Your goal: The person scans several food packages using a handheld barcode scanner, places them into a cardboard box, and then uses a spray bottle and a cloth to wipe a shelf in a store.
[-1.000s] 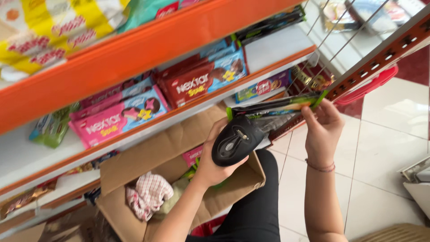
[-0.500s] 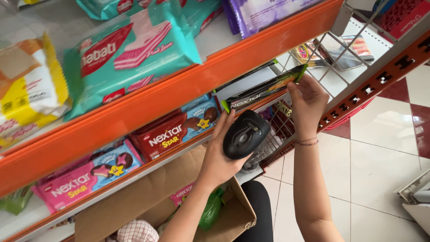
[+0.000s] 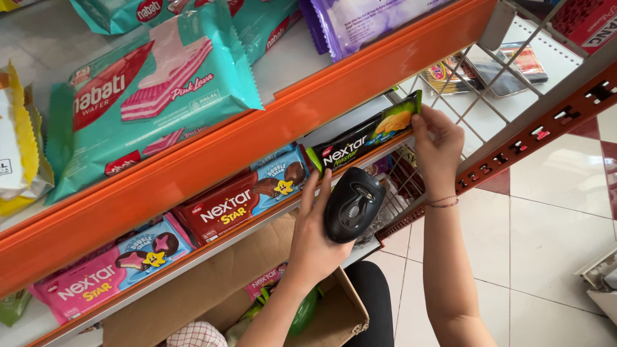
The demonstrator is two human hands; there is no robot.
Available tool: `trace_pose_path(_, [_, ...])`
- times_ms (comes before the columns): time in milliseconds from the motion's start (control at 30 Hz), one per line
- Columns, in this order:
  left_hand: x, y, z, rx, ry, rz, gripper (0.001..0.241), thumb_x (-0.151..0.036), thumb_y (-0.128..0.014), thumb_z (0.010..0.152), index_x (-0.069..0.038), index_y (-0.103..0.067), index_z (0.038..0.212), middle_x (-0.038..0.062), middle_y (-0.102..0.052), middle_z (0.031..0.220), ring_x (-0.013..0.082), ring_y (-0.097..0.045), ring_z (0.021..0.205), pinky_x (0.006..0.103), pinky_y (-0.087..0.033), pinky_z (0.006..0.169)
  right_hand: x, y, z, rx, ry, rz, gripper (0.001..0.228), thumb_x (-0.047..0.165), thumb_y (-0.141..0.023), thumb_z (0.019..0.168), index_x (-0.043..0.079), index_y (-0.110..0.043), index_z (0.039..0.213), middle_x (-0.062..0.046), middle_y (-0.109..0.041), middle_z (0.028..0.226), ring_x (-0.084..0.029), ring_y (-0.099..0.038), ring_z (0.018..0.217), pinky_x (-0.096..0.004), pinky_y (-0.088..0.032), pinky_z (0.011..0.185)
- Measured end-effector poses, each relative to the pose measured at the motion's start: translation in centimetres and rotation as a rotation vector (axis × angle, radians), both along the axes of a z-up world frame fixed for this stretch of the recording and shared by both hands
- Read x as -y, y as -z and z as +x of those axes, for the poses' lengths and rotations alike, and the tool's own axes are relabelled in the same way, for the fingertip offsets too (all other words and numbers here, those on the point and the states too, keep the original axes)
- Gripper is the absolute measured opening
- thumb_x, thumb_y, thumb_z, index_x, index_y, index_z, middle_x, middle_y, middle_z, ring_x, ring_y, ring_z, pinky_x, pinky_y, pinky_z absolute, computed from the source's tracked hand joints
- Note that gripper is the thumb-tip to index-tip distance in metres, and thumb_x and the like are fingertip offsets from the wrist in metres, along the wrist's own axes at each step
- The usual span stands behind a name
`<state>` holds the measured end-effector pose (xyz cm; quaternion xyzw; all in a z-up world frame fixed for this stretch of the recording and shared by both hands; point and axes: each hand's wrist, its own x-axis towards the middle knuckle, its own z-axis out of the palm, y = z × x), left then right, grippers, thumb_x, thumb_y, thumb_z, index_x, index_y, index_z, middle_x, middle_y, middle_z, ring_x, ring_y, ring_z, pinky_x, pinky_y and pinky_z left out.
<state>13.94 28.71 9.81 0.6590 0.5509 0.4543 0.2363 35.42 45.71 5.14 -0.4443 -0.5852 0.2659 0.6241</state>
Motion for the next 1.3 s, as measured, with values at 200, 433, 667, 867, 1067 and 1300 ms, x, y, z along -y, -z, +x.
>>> trace_pose_path(200, [0.5,0.7,0.6,-0.022,-0.045,0.027,0.096,-0.005,-0.081,0.066,0.003,-0.04,0.153,0.025,-0.028,0.164,0.0452,-0.046,0.143,0.043,-0.052,0.104,0.1,-1.1,-0.1,0.164,0.051,0.01,0.023,0.002,-0.066,0.103,-0.005,-0.072,0.124,-0.006,-0.07,0.095,-0.01,-0.061,0.084,-0.025,-0.05,0.076])
trace_pose_path(433, [1.2,1.5,0.3,-0.048,-0.059,0.148,0.094,-0.008,-0.086,0.067,0.003,-0.043,0.15,0.022,-0.027,0.163,0.0432,-0.043,0.146,0.0435,-0.05,0.109,0.0,-1.9,-0.1,0.259,0.098,-0.075,0.023,0.003,-0.067,0.101,-0.004,-0.074,0.123,-0.009,-0.068,0.089,-0.013,-0.057,0.075,-0.027,-0.045,0.067])
trace_pose_path(667, [2.4,1.7,-0.3,-0.053,-0.085,0.185,0.088,-0.007,-0.087,0.068,0.004,-0.049,0.147,0.022,-0.031,0.161,0.0425,-0.042,0.147,0.0463,-0.046,0.114,0.0,-1.8,-0.2,0.295,0.09,0.014,0.021,0.005,-0.063,0.104,0.001,-0.076,0.12,-0.011,-0.071,0.097,-0.015,-0.068,0.082,-0.026,-0.055,0.075])
trace_pose_path(867, [5.6,2.6,-1.3,0.132,-0.066,0.086,0.08,-0.005,-0.082,0.07,0.0,-0.053,0.145,0.021,-0.034,0.162,0.0312,-0.065,0.123,0.0376,-0.055,0.103,0.8,-1.7,-0.3,0.303,0.149,-0.051,0.016,0.01,-0.067,0.105,0.004,-0.078,0.116,-0.008,-0.073,0.1,-0.014,-0.067,0.08,-0.027,-0.055,0.072])
trace_pose_path(1067, [12.3,5.2,-5.1,0.014,-0.169,0.221,0.07,0.001,-0.079,0.062,0.001,-0.062,0.13,0.02,-0.056,0.135,0.0386,-0.063,0.121,0.0405,-0.053,0.103,6.7,-0.6,-1.0,0.265,0.159,0.09,0.023,-0.002,-0.067,0.106,0.001,-0.07,0.129,-0.007,-0.062,0.114,-0.012,-0.064,0.093,-0.023,-0.053,0.074])
trace_pose_path(1300, [22.2,11.5,-11.6,0.011,-0.369,-0.124,0.054,-0.002,-0.081,0.066,0.002,-0.066,0.118,0.018,-0.066,0.117,0.0366,-0.069,0.105,0.0398,-0.056,0.088,19.3,6.0,-5.1,-0.035,-0.136,-0.221,0.022,0.001,-0.064,0.108,0.001,-0.066,0.129,0.003,-0.063,0.1,-0.003,-0.055,0.087,-0.019,-0.044,0.074])
